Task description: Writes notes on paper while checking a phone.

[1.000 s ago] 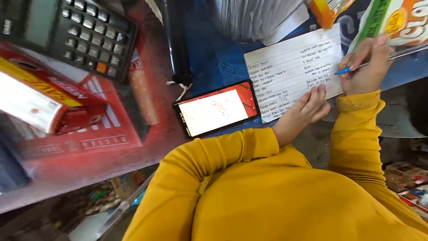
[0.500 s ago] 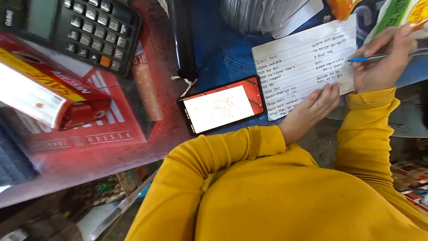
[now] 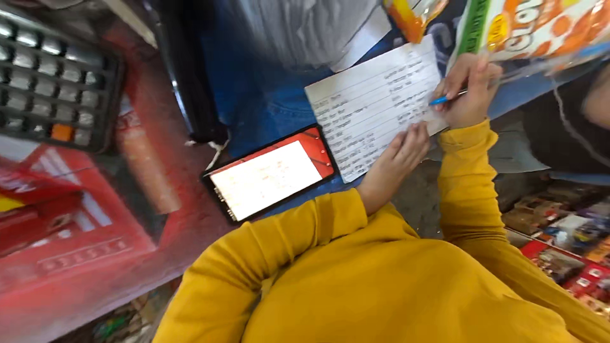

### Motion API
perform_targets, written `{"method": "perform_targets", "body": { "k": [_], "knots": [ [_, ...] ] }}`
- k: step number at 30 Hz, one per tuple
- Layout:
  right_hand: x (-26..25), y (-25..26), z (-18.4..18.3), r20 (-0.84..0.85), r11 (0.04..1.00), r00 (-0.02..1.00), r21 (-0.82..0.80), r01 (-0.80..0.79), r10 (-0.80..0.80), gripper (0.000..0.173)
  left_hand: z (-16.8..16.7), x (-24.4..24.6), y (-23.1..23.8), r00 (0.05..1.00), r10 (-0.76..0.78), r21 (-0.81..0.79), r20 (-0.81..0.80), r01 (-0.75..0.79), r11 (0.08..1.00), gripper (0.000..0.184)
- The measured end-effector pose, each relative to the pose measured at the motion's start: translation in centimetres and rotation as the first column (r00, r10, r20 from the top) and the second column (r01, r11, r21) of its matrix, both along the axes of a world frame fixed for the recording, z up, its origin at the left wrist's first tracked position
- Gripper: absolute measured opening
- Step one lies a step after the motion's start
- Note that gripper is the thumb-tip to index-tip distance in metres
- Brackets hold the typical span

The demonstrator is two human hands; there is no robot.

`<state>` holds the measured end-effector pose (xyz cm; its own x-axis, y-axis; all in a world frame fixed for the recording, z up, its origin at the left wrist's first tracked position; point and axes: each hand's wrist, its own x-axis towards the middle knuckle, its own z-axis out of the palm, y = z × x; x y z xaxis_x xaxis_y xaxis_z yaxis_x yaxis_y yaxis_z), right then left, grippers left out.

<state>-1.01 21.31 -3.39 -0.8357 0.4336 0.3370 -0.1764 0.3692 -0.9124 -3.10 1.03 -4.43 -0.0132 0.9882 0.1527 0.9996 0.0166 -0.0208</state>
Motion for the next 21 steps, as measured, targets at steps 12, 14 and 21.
{"method": "perform_targets", "body": {
  "k": [12,14,21],
  "knots": [
    [-0.5,-2.3,0.7,0.115,0.913,0.906,0.080,0.400,-0.407,0.044,-0.6,0.2,-0.2,1.000,0.021,0.035,-0.019,-0.020,0.999,0.056],
    [-0.4,-2.2,0.7,0.114,0.909,0.905,0.124,0.398,-0.411,0.043,-0.6,0.3,-0.2,1.000,0.026,0.038,-0.013,-0.025,0.999,0.055],
    [-0.3,-2.0,0.4,0.109,0.915,0.912,0.138,0.380,-0.395,0.043,-0.3,0.2,-0.2,0.999,0.025,-0.008,-0.045,-0.025,1.000,0.055]
  ]
}}
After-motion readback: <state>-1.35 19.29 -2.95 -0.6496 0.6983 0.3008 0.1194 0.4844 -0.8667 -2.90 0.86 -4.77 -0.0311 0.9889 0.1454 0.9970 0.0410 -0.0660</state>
